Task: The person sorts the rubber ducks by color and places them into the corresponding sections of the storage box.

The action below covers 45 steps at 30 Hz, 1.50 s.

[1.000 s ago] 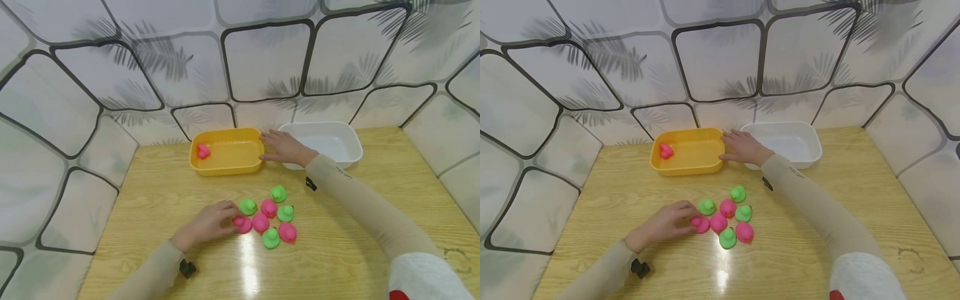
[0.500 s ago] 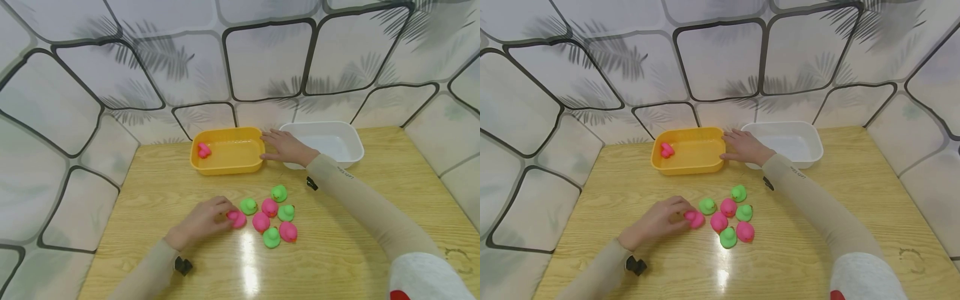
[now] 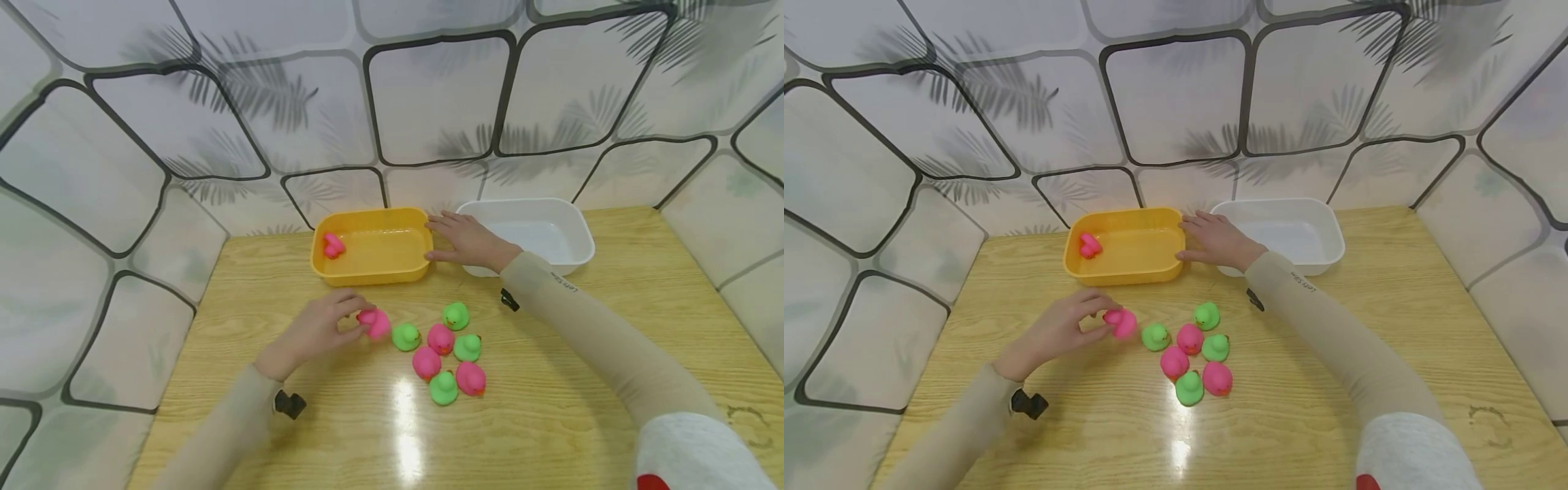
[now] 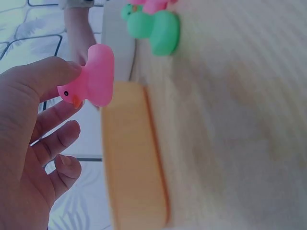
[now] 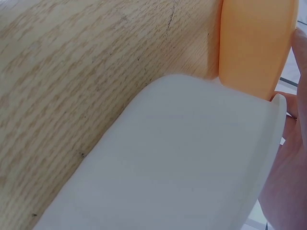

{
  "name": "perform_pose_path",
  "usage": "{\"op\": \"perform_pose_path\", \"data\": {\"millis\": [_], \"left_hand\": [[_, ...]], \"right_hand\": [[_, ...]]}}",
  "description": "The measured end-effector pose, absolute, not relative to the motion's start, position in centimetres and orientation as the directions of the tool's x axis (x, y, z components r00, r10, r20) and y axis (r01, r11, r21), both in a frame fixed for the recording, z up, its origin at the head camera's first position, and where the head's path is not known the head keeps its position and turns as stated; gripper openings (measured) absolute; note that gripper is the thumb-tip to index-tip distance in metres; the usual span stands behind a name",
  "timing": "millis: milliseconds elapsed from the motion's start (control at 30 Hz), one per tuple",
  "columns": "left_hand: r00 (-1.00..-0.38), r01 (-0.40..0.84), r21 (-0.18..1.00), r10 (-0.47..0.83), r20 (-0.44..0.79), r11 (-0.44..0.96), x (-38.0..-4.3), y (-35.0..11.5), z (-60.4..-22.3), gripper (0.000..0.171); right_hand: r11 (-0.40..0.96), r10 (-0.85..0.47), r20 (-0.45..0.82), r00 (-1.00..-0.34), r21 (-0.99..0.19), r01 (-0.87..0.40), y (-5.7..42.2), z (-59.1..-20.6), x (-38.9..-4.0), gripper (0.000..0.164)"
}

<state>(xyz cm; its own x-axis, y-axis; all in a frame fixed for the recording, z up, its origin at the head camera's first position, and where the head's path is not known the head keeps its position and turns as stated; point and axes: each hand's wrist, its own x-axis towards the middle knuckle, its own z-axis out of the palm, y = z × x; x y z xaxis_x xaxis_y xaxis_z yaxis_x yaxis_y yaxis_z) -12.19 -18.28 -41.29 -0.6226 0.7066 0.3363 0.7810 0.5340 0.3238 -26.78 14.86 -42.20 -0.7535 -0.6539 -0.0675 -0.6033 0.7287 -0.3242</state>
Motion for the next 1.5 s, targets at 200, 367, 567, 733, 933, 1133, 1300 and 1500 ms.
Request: {"op": "perform_pose_path", "data": {"millis": [200, 367, 567, 733, 933, 1133, 1300, 1500], "left_hand": [[-0.632, 0.775, 0.315, 0.696, 0.341, 0.548, -13.8, -18.4, -40.0, 0.026], [-0.671, 0.741, 0.323, 0.663, 0.331, 0.589, -15.2, -18.7, -39.0, 0.028], [-0.740, 0.671, 0.357, 0.614, 0.274, 0.650, -17.3, -19.3, -37.9, 0.029], [-0.779, 0.625, 0.380, 0.580, 0.240, 0.682, -19.3, -19.8, -37.6, 0.029], [-0.831, 0.552, 0.369, 0.529, 0.172, 0.747, -21.5, -20.6, -38.1, 0.031], [-0.869, 0.487, 0.340, 0.486, 0.094, 0.805, -22.6, -21.2, -38.4, 0.035], [-0.877, 0.472, 0.334, 0.474, 0.080, 0.816, -23.0, -21.7, -39.0, 0.034], [-0.879, 0.467, 0.343, 0.470, 0.081, 0.815, -23.0, -21.9, -39.6, 0.031]], "right_hand": [[0.728, -0.654, -0.069, -0.753, -0.326, -0.603, 14.9, -42.2, -26.8, 0.078], [0.726, -0.656, -0.067, -0.752, -0.327, -0.604, 15.0, -42.3, -26.8, 0.078], [0.729, -0.652, -0.067, -0.755, -0.328, -0.601, 14.9, -42.2, -26.7, 0.077], [0.729, -0.654, -0.071, -0.754, -0.327, -0.602, 14.9, -42.1, -26.6, 0.078], [0.724, -0.657, -0.071, -0.750, -0.336, -0.602, 14.8, -42.0, -26.5, 0.078], [0.725, -0.656, -0.070, -0.751, -0.335, -0.602, 14.9, -42.1, -26.6, 0.078], [0.723, -0.659, -0.070, -0.749, -0.337, -0.604, 14.9, -42.2, -26.6, 0.078], [0.726, -0.659, -0.069, -0.749, -0.320, -0.609, 14.9, -42.1, -26.6, 0.078]]}}
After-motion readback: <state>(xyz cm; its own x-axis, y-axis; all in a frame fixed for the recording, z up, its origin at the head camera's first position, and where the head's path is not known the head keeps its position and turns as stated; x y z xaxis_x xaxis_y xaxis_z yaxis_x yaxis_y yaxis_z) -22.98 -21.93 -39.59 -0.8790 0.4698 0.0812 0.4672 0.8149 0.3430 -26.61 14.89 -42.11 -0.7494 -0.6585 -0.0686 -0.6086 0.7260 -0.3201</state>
